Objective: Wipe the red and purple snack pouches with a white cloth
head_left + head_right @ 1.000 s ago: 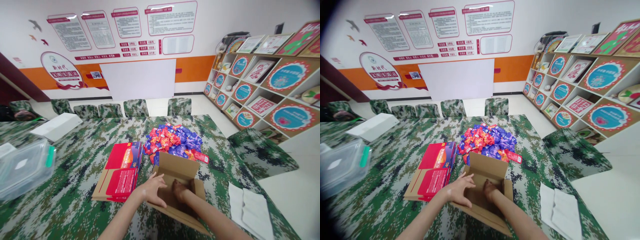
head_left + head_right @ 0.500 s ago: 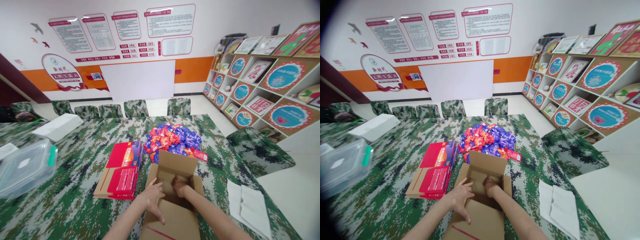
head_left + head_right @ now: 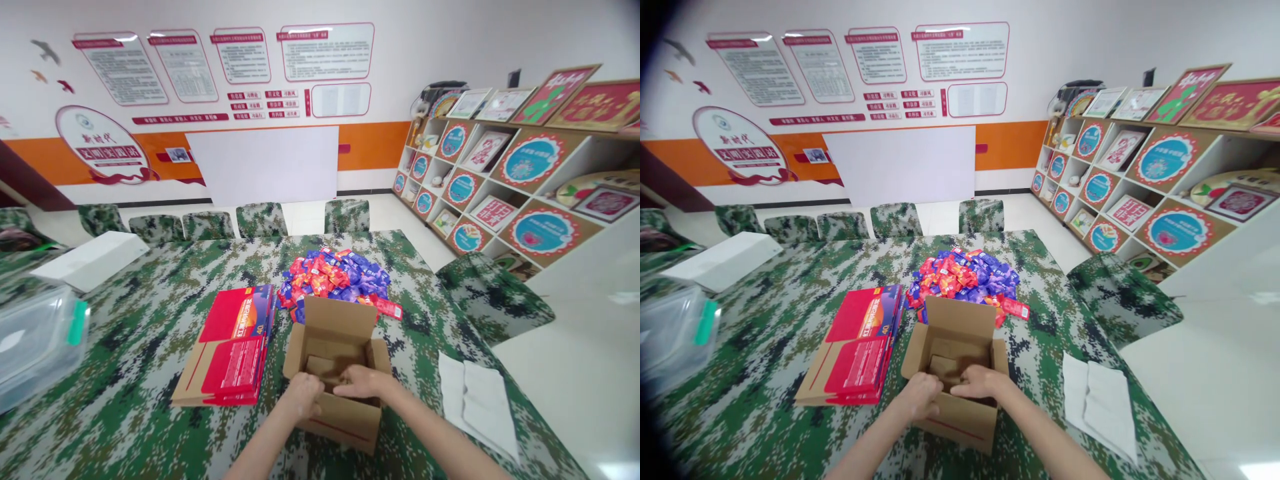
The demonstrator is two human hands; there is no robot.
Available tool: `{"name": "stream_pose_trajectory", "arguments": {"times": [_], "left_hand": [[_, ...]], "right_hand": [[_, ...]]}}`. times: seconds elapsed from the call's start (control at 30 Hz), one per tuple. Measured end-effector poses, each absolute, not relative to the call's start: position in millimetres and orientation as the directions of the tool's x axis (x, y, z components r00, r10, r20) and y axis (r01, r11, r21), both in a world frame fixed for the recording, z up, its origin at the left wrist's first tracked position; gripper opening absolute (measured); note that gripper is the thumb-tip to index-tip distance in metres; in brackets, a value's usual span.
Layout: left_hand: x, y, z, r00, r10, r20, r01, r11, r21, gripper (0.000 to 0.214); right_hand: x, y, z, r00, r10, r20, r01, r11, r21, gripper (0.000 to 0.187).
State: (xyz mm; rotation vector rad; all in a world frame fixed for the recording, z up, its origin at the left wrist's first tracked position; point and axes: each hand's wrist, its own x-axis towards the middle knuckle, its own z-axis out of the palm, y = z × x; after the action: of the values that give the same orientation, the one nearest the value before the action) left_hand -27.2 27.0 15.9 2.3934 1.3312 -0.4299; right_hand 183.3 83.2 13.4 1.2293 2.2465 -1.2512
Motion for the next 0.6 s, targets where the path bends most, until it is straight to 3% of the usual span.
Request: {"name": "stream_pose_trajectory", "arguments": {"times": [0.07,0.2,0.3,0.37,0.43,0.6], "left_hand": [[-25,33,18,0.514,0.742,-0.43,0.853,-0.498,0.16,0.025],[-23,40,20,0.537,0.727,-0.427,0.836,-0.527,0.153,0.026],[-27,41,18,0.555,0.723,-0.412,0.819,-0.561,0.118,0.036],[-30,42,15,0.558,0.714,-0.422,0.81,-0.579,0.091,0.031],[-31,44,12,0.561,0.699,-0.443,0.802,-0.591,0.083,0.021],[-31,47,8,0.588,0.677,-0.442,0.78,-0.62,0.088,0.015]], "right_hand": [[189,72,21,-0.626,0.473,-0.62,0.775,0.291,-0.561,0.059],[192,61,21,-0.584,0.474,-0.659,0.806,0.437,-0.4,0.045],[190,61,13,-0.57,0.54,-0.619,0.816,0.459,-0.351,0.069],[189,62,10,-0.548,0.579,-0.604,0.834,0.433,-0.342,0.096],[189,62,7,-0.544,0.597,-0.589,0.838,0.422,-0.347,0.106],[187,61,-2,-0.609,0.562,-0.56,0.791,0.476,-0.383,0.073]]}}
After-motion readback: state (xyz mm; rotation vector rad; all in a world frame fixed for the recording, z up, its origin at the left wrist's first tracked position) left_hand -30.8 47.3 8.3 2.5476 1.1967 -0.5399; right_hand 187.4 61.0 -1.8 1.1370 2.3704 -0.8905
